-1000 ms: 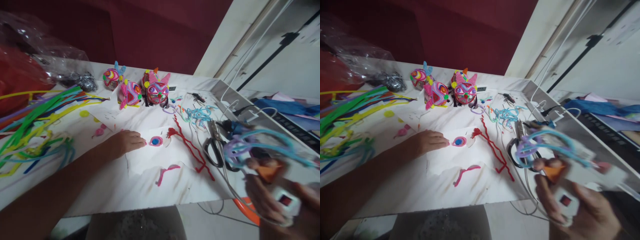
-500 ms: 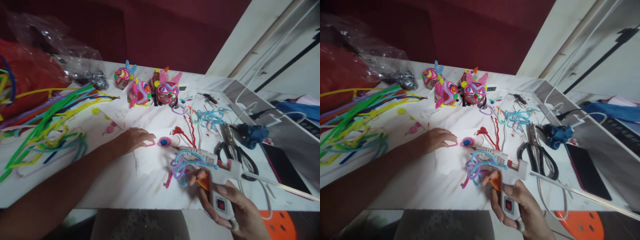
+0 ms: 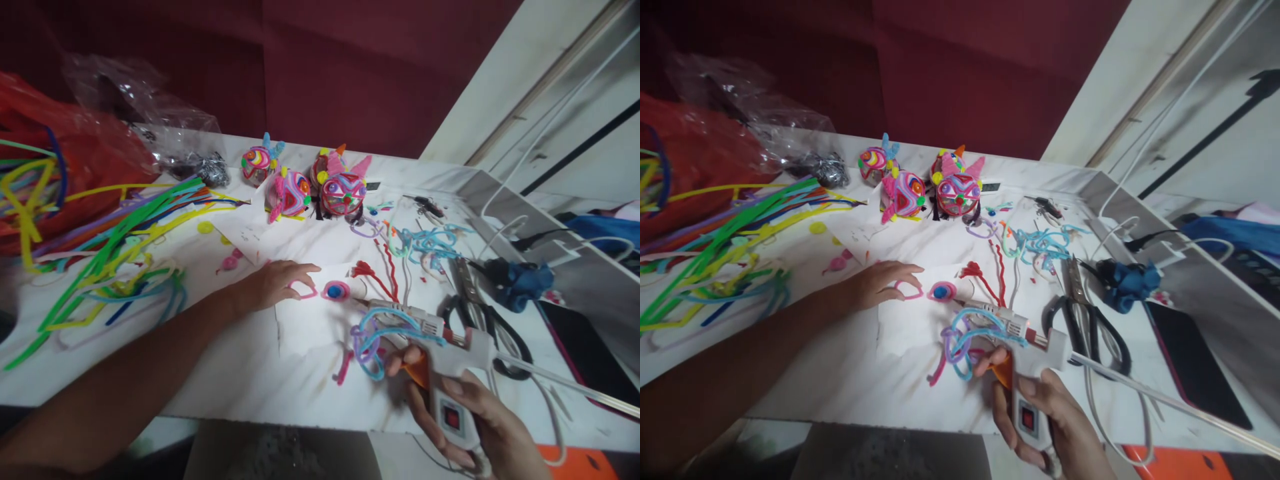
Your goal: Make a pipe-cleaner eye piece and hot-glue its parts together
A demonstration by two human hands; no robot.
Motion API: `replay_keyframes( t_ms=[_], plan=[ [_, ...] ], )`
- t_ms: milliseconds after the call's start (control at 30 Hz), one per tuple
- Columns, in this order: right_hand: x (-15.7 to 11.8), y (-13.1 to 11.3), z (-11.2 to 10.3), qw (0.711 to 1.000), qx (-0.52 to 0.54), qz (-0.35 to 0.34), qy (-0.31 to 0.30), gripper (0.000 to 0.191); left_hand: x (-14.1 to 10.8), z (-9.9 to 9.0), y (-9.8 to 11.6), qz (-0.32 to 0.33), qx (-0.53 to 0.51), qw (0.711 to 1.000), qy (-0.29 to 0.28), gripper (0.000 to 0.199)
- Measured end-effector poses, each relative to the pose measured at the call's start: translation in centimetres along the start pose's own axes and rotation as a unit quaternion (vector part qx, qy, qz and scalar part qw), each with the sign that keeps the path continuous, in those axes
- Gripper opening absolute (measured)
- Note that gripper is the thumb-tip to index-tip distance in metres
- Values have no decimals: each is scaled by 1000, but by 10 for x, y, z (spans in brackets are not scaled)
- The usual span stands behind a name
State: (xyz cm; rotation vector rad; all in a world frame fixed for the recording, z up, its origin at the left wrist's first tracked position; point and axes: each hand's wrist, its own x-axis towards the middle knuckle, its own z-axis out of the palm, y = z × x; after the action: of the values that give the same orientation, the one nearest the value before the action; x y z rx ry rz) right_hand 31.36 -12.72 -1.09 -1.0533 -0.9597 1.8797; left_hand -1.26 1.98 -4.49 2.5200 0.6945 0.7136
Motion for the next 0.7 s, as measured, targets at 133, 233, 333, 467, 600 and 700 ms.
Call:
replay_keyframes(
  t_ms=[133,233,333,467,600,700],
  plan=[
    [4,-2,5,1000,15,15,-15,39,1,6,-6,25,6,1000,18,47],
    [7,-1,8,999,22,26,-31,40,1,12,-12,66,20,996,50,48],
    [9,1,11,998,18,39,-43,43,1,16,-16,91,25,993,73,49],
    [10,0,13,998,16,45,-41,43,0,16,-16,96,26,992,77,50],
    [6,-7,5,999,11,34,-26,47,0,15,-15,93,26,993,70,49],
    [4,-18,-8,1000,1,19,18,49,1,13,-14,97,26,992,74,48]
  ],
)
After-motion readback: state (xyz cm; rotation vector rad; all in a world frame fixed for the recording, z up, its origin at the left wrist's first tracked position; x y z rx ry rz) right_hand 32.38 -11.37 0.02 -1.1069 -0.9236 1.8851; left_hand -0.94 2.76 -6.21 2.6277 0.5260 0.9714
